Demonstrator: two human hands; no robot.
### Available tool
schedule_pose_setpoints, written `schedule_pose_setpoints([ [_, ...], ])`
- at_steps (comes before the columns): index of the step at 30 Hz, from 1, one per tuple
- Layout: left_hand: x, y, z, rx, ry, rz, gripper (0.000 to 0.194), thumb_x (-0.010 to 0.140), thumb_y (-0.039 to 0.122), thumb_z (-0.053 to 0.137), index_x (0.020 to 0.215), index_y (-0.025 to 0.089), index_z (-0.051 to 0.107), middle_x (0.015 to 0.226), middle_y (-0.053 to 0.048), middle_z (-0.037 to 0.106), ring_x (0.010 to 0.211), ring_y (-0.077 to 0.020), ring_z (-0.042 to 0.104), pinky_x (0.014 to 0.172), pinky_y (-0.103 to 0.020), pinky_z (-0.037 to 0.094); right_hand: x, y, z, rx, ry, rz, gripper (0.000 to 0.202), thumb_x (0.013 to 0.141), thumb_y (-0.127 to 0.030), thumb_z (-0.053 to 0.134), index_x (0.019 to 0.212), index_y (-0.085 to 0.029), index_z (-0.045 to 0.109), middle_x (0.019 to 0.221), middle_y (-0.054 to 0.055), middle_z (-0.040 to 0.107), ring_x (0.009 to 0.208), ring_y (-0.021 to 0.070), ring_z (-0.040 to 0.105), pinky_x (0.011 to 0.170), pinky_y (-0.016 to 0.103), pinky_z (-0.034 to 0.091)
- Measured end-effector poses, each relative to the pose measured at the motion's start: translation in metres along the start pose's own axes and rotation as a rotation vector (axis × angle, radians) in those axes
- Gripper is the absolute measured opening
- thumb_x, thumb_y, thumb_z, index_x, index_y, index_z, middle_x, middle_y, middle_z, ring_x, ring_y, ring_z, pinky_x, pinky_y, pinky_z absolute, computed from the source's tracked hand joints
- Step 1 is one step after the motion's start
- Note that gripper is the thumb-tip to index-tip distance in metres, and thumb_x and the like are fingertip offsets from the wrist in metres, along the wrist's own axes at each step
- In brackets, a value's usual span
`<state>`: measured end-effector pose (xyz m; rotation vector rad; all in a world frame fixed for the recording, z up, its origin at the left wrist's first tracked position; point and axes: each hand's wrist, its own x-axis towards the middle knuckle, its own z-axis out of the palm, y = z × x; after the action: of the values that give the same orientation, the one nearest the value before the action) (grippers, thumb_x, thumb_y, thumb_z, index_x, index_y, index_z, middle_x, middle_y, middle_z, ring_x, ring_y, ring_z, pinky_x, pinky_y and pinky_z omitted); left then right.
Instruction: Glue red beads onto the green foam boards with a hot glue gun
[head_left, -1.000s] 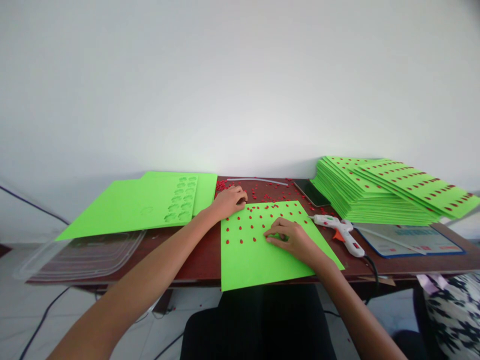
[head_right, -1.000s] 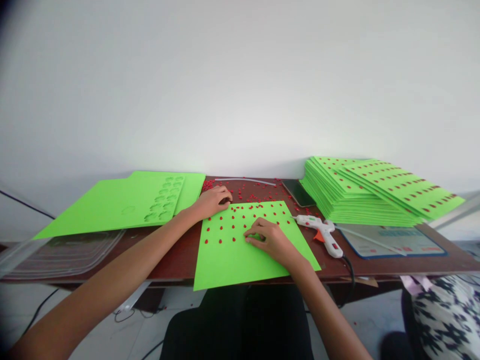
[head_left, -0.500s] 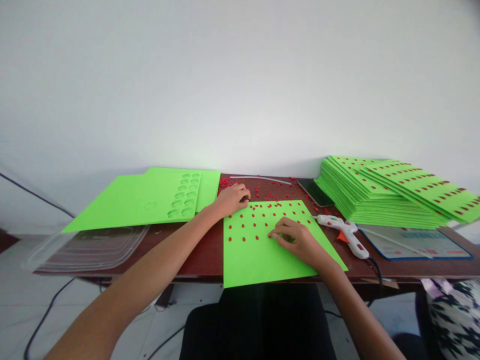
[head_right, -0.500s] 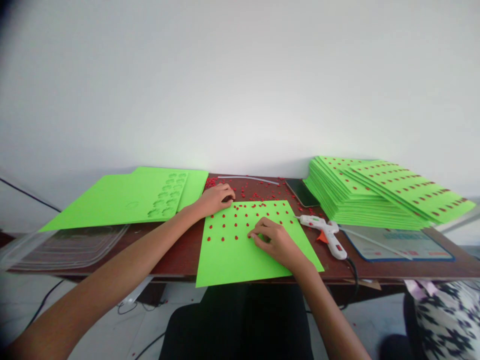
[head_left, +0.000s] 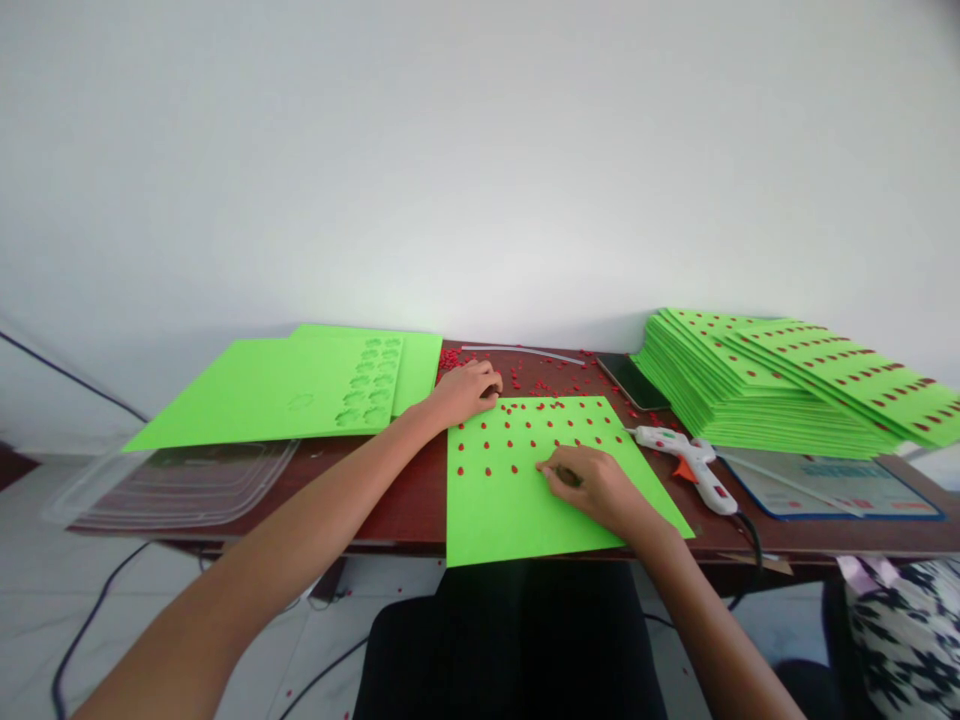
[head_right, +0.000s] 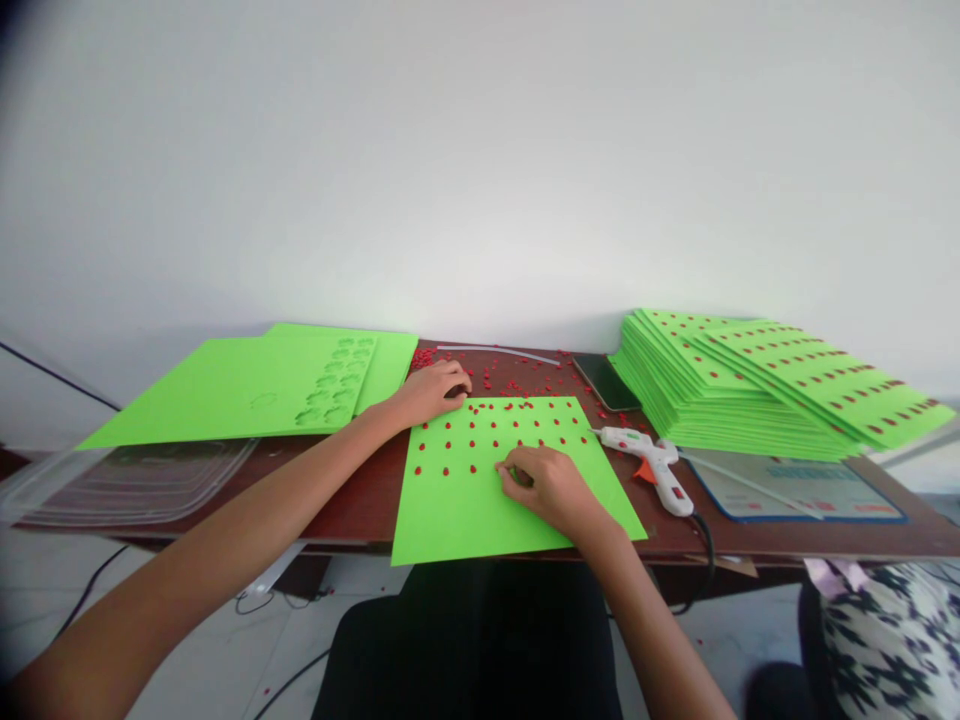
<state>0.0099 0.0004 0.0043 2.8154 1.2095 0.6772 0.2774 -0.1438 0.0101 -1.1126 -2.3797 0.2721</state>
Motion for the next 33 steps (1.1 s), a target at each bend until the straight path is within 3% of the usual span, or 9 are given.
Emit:
schedule_pose_setpoints([
  [22, 0.0, 0.0, -0.002, -0.027, -0.009, -0.013, 0.013, 0.093, 0.029, 0.058, 0.099, 0.024, 0.069, 0.102, -0.004, 0.062, 0.096, -0.0204, 0.06, 0.096, -0.035, 0.046, 0.008, -0.003, 0.0, -0.04, -0.041, 0.079, 0.027, 0.092, -0.025, 0.057, 0.066, -0.021, 0.055, 0.053, -0.004, 0.049, 0.048, 0.0108, 0.045, 0.055, 0.025, 0.03],
  [30, 0.0, 0.0, -0.002, -0.03, -0.014, -0.016, 0.014, 0.092, 0.03, 0.059, 0.099, 0.024, 0.069, 0.101, -0.004, 0.063, 0.096, -0.0206, 0.06, 0.095, -0.035, 0.046, 0.01, -0.006, 0.002, -0.037, -0.044, 0.081, 0.026, 0.092, -0.026, 0.057, 0.066, -0.02, 0.057, 0.053, -0.005, 0.048, 0.048, 0.0101, 0.043, 0.054, 0.025, 0.03],
  [33, 0.0, -0.001, -0.002, -0.034, -0.011, -0.014, 0.014, 0.092, 0.029, 0.058, 0.098, 0.024, 0.069, 0.102, -0.004, 0.063, 0.096, -0.0206, 0.06, 0.095, -0.035, 0.046, 0.008, -0.005, -0.001, 0.023, -0.043, 0.09, 0.022, 0.095, -0.029, 0.055, 0.077, -0.021, 0.065, 0.057, -0.004, 0.054, 0.05, 0.0114, 0.047, 0.054, 0.024, 0.032],
])
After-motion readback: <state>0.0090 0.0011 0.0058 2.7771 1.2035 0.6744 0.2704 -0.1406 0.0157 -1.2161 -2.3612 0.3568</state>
